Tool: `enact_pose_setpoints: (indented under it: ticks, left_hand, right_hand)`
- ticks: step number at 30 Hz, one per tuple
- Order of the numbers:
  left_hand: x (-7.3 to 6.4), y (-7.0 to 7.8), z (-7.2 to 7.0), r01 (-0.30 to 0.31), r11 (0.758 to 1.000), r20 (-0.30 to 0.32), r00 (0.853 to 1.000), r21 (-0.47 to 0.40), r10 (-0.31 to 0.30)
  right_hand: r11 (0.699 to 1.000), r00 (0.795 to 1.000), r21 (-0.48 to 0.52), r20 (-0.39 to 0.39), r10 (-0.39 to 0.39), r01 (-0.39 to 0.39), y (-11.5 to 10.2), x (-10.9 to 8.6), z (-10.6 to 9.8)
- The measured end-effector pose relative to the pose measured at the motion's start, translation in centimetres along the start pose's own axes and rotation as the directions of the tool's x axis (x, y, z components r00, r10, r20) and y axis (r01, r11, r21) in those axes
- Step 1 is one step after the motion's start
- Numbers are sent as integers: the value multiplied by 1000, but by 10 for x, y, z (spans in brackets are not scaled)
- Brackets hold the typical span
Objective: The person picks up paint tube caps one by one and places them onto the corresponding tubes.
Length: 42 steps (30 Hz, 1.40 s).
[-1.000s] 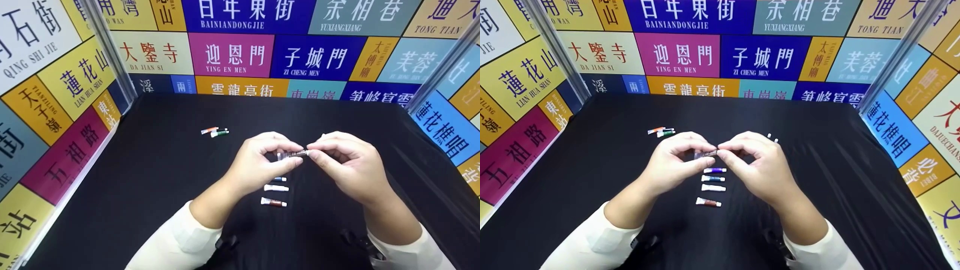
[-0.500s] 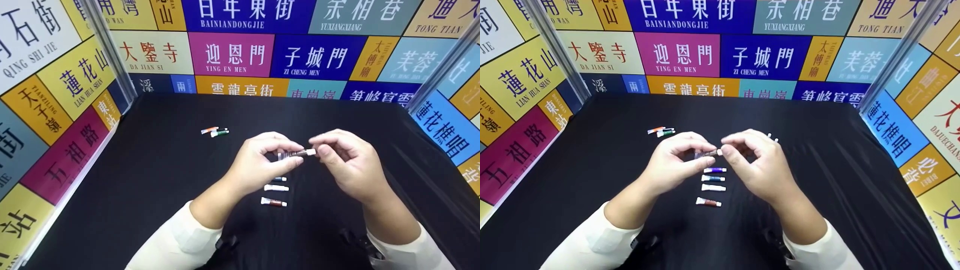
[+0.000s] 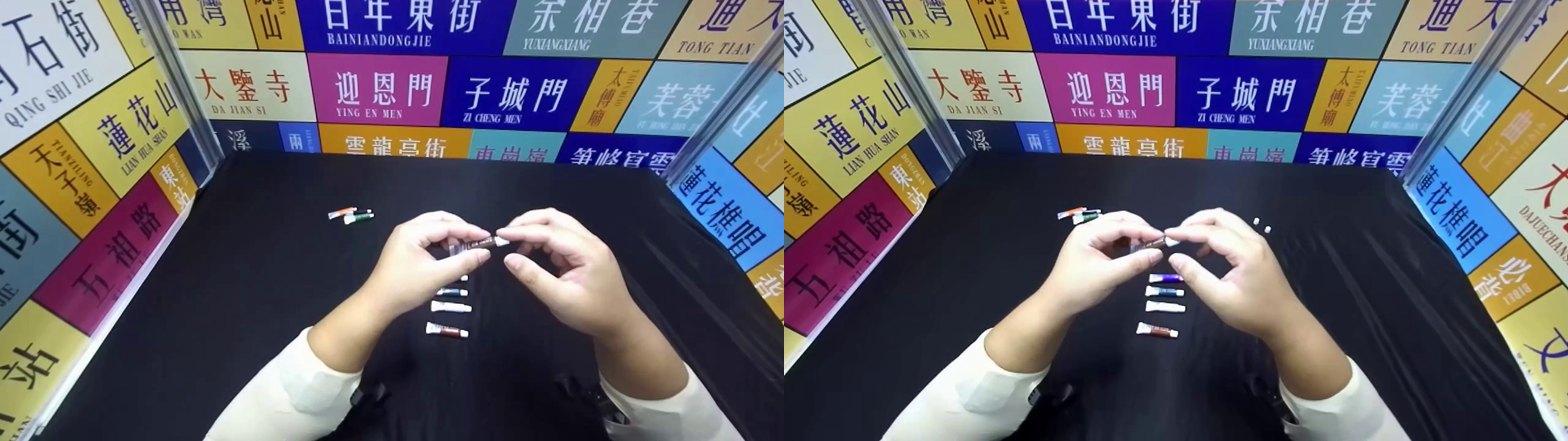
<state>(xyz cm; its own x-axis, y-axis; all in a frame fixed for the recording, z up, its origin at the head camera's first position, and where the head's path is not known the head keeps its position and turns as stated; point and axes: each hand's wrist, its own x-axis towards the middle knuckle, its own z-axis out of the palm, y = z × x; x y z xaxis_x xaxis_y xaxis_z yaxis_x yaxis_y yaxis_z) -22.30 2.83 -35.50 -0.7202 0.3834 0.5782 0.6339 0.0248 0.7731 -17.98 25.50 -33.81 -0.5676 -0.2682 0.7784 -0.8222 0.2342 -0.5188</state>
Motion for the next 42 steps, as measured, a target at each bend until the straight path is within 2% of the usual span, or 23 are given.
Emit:
enact_pose_setpoints:
  ticks: [3,9,21,30,36,42]
  left_hand:
    - [0,0,0,1,1000,6,1000,-4,-1]
    - [-1,0,1,-2,1000,13,1000,-8,2]
    - [-2,1,1,14,1000,29,999,-7,-14]
    - [-1,-2,-1,27,999,57,998,24,-28]
    - [0,-3,-1,31,999,68,997,37,-33]
    - [1,-4,-1,23,999,54,998,43,-25]
  right_hand:
    - [996,1000,-89,-13,19,-20,-2,0,0]
    - [981,998,-182,-25,61,-65,-4,1,0]
    - [957,991,-257,-22,134,-136,-5,-1,0]
    - [923,984,-345,-1,180,-169,-6,0,-1]
    - [909,976,-365,4,218,-202,-6,0,-1]
    - [936,979,-289,-41,198,-202,-5,0,3]
